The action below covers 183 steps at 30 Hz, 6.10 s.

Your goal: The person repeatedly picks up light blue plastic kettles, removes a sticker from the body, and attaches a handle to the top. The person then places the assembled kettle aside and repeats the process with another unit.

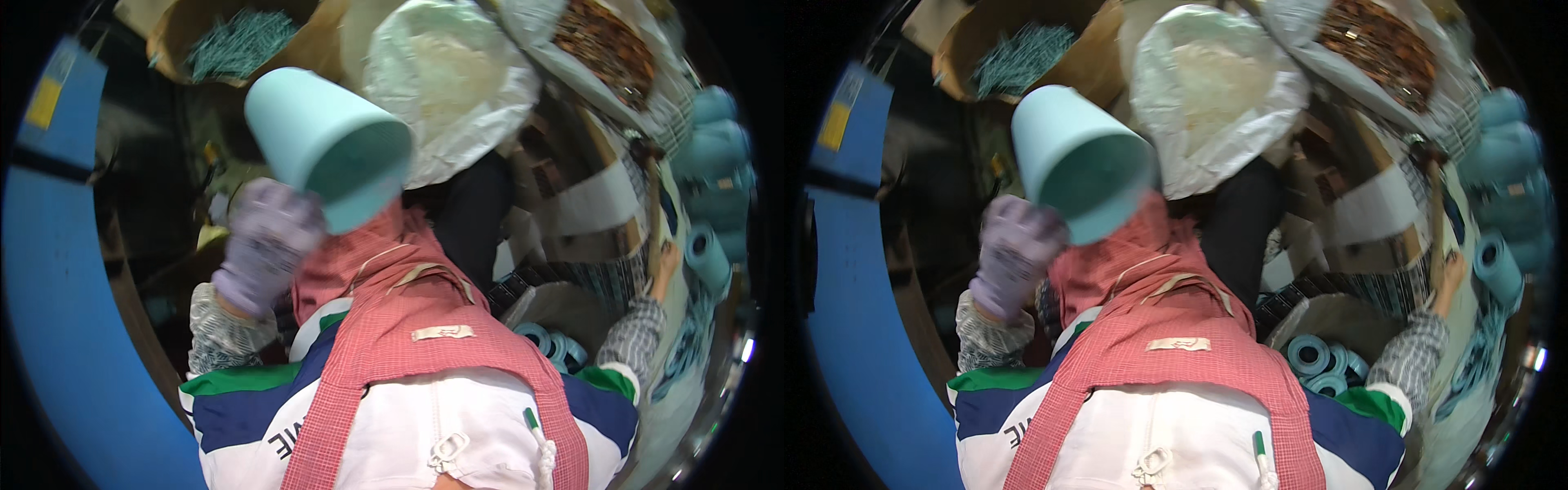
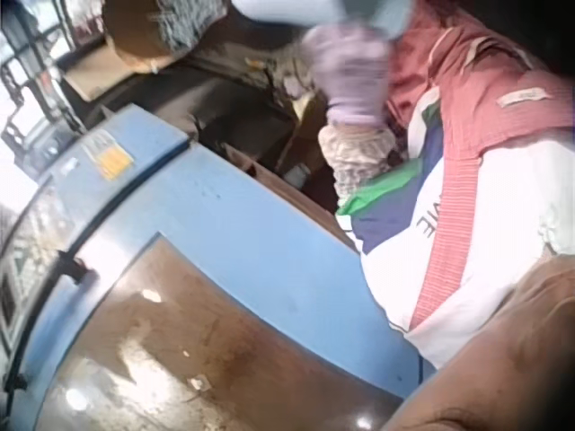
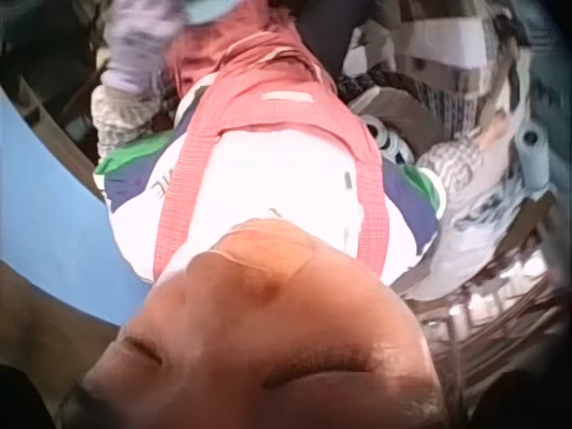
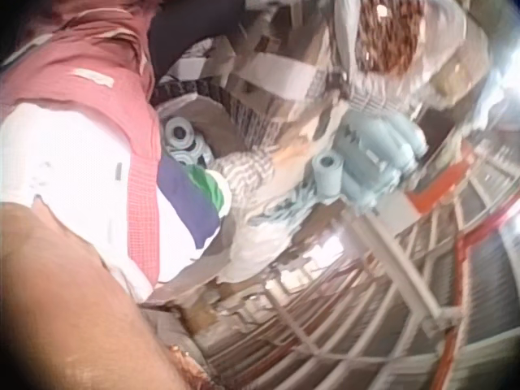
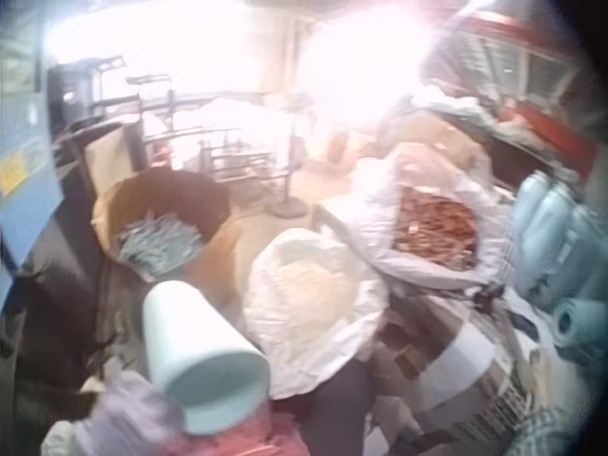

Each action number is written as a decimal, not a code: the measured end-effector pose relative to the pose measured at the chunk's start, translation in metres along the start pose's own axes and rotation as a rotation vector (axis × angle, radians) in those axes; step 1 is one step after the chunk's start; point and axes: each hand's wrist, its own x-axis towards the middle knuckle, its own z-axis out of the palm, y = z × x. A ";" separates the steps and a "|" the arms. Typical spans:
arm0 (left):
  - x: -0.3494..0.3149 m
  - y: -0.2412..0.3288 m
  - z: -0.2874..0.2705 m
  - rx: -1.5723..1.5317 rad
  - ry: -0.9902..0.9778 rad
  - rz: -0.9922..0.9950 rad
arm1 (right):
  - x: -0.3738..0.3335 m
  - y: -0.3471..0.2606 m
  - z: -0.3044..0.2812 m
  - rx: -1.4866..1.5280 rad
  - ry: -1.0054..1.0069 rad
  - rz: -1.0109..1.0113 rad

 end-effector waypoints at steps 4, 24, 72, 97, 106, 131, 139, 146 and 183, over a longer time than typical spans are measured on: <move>0.060 0.092 -0.005 0.018 -0.338 0.335 | 0.003 -0.106 0.015 0.112 0.090 -0.067; 0.161 0.011 0.204 -1.281 -0.235 -0.614 | -0.031 -0.161 -0.065 0.150 0.305 0.075; 0.174 -0.066 0.126 -1.623 0.201 -0.648 | -0.236 -0.599 -0.190 1.473 -0.539 -0.189; 0.058 -0.074 -0.099 -0.635 0.227 -0.383 | -0.014 -0.683 -0.042 1.685 -0.704 -0.011; 0.090 -0.081 -0.111 -0.578 0.244 -0.247 | -0.031 -0.633 -0.074 1.820 -0.900 -0.100; 0.219 0.095 0.013 -0.883 0.527 0.071 | -0.034 -0.531 -0.278 2.076 -0.497 -0.395; 0.217 0.087 0.032 -1.377 0.225 0.187 | -0.051 -0.547 -0.281 1.021 -0.174 -0.745; 0.209 0.079 0.024 -1.022 0.366 0.437 | -0.075 -0.547 -0.285 0.771 -0.018 -0.761; 0.222 -0.105 0.169 -0.781 -0.153 -0.443 | 0.008 -0.379 -0.102 0.479 0.224 -0.214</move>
